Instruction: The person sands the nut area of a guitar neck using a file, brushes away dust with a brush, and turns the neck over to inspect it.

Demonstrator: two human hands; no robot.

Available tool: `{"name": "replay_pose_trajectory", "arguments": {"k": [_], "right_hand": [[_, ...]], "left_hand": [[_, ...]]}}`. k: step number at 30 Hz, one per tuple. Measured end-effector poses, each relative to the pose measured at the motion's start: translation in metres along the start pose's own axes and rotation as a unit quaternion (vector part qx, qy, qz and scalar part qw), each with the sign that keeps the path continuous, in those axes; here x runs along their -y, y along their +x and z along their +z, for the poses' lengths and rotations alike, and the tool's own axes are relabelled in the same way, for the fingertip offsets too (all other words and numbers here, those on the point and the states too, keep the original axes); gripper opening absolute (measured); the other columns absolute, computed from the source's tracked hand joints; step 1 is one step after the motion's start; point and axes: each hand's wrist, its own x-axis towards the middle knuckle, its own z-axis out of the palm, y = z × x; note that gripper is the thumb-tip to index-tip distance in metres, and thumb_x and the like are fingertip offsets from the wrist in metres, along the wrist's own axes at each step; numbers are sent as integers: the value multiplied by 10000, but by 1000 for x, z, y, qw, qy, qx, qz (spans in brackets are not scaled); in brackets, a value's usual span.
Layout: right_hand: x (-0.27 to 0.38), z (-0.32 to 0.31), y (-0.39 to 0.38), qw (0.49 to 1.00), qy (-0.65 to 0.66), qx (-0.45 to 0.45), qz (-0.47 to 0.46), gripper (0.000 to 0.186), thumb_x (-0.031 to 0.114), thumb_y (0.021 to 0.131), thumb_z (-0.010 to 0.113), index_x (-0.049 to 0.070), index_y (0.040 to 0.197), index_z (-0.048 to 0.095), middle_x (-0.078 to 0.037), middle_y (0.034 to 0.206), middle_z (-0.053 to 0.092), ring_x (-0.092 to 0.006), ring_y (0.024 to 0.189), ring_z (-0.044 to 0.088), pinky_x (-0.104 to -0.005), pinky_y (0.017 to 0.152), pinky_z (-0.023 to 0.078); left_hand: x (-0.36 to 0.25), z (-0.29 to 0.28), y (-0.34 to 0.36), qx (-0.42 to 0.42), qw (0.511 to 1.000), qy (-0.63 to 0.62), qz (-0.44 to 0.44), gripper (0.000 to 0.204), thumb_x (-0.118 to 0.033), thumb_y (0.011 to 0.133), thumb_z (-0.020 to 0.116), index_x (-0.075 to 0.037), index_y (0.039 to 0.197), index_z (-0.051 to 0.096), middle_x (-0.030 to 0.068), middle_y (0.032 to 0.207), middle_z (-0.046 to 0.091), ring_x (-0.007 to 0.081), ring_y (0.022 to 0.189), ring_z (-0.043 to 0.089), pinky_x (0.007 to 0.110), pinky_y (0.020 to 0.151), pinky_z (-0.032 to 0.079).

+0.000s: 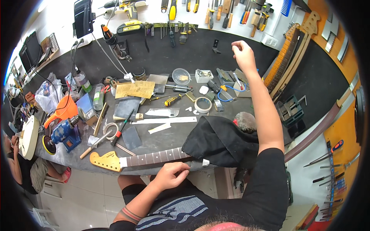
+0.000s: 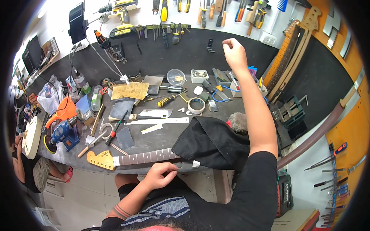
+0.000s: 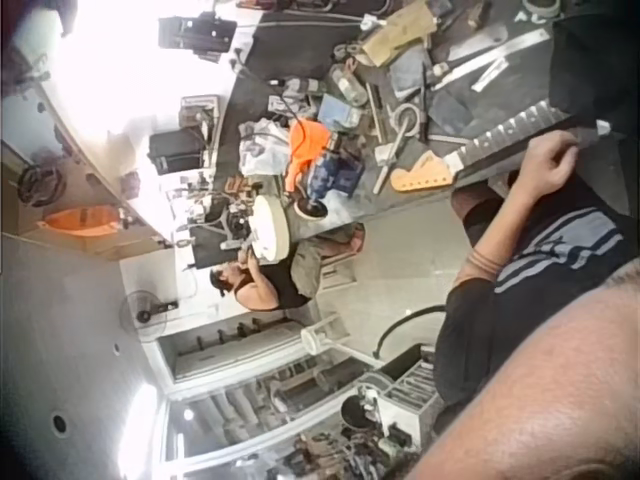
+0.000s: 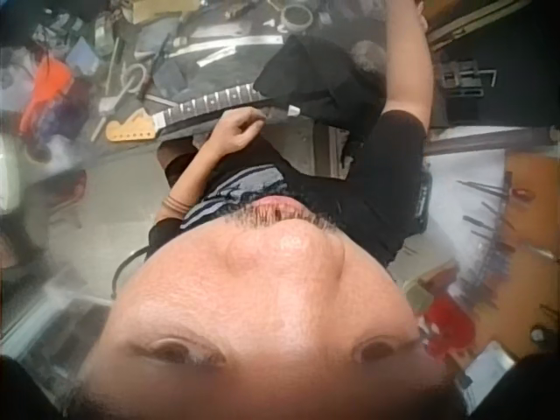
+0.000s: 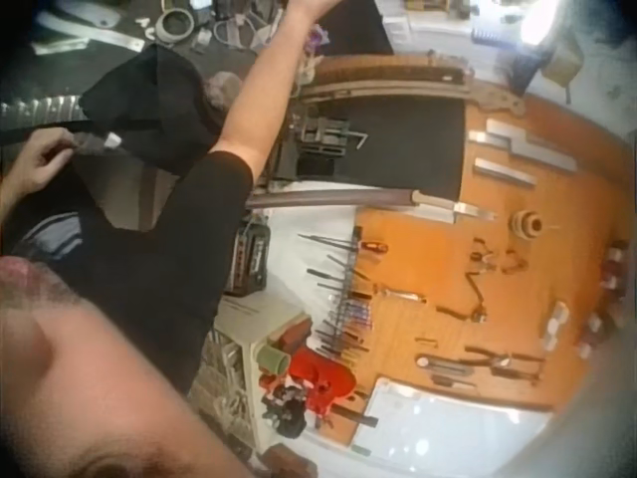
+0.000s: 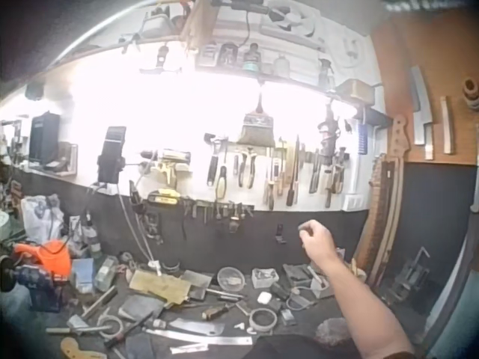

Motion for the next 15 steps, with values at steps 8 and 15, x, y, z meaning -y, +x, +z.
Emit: {"name": "replay_pose_trajectory", "arguments": {"k": [8, 15], "right_hand": [[-8, -51, -34, 963, -78, -187, -177, 156, 126, 1013, 775, 34, 1128, 824, -170, 1072, 816, -327, 1000, 799, -419, 919, 632], [-21, -350, -213, 696, -496, -486, -183, 523, 62, 847, 794, 17, 1353, 669, -172, 1305, 662, -428, 1295, 580, -580, 1141, 431]], "left_hand": [[2, 6, 14, 10, 999, -19, -28, 133, -57, 967, 813, 1, 1087, 814, 133, 907, 798, 230, 738, 755, 356, 700, 594], [7, 9, 2, 16, 1000, -9, -15, 75, 16, 971, 772, 23, 1045, 770, 96, 794, 674, 185, 677, 617, 329, 656, 484]]}}
